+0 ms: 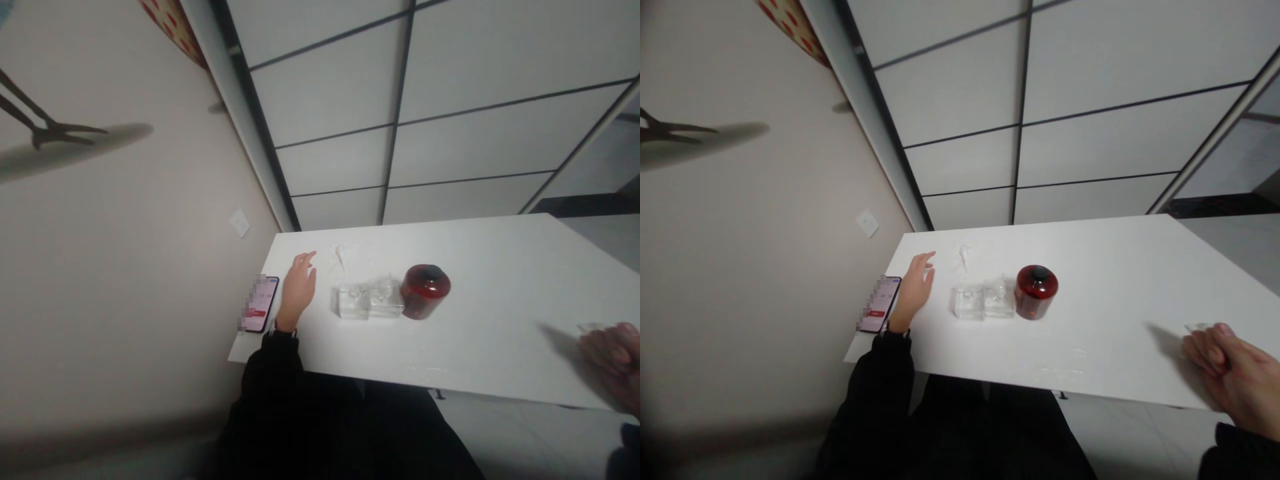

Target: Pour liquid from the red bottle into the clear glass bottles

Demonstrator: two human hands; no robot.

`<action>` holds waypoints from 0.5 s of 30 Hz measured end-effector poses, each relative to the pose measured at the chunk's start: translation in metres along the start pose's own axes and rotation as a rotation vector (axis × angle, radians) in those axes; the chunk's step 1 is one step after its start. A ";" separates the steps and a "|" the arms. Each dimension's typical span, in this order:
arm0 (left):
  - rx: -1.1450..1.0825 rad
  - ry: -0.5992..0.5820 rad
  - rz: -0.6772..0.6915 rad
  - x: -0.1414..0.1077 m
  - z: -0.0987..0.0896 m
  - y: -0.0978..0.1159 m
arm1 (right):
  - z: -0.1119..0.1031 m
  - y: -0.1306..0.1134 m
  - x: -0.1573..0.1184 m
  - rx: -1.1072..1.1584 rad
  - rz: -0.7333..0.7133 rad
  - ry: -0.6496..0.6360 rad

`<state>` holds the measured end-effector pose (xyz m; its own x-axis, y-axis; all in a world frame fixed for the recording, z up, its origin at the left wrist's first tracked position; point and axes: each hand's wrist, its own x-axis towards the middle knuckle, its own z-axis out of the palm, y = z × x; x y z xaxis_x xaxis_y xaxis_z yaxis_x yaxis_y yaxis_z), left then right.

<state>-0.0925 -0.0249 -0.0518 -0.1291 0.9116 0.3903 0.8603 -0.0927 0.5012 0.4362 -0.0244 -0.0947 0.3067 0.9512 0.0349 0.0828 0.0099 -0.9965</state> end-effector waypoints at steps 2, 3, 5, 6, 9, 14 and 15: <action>0.147 0.058 -0.038 -0.022 -0.026 -0.011 | 0.000 -0.005 0.000 0.103 0.085 -0.028; 0.173 0.077 -0.063 -0.030 -0.038 -0.018 | 0.001 -0.009 0.000 0.132 0.119 -0.040; 0.196 0.105 -0.102 -0.043 -0.056 -0.032 | 0.003 -0.015 -0.002 0.130 0.136 -0.038; 0.196 0.110 -0.113 -0.047 -0.061 -0.039 | 0.004 -0.017 -0.003 0.130 0.132 -0.034; 0.184 0.110 -0.132 -0.055 -0.067 -0.056 | 0.006 -0.019 -0.005 0.166 0.111 0.003; 0.130 0.136 -0.131 -0.056 -0.072 -0.062 | 0.005 -0.013 -0.003 0.190 0.163 -0.021; 0.111 0.156 -0.115 -0.055 -0.074 -0.056 | 0.004 -0.011 -0.002 0.195 0.169 -0.022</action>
<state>-0.1696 -0.0993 -0.0443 -0.2966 0.8398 0.4547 0.8834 0.0603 0.4647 0.4307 -0.0250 -0.0838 0.2798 0.9509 -0.1324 -0.1524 -0.0922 -0.9840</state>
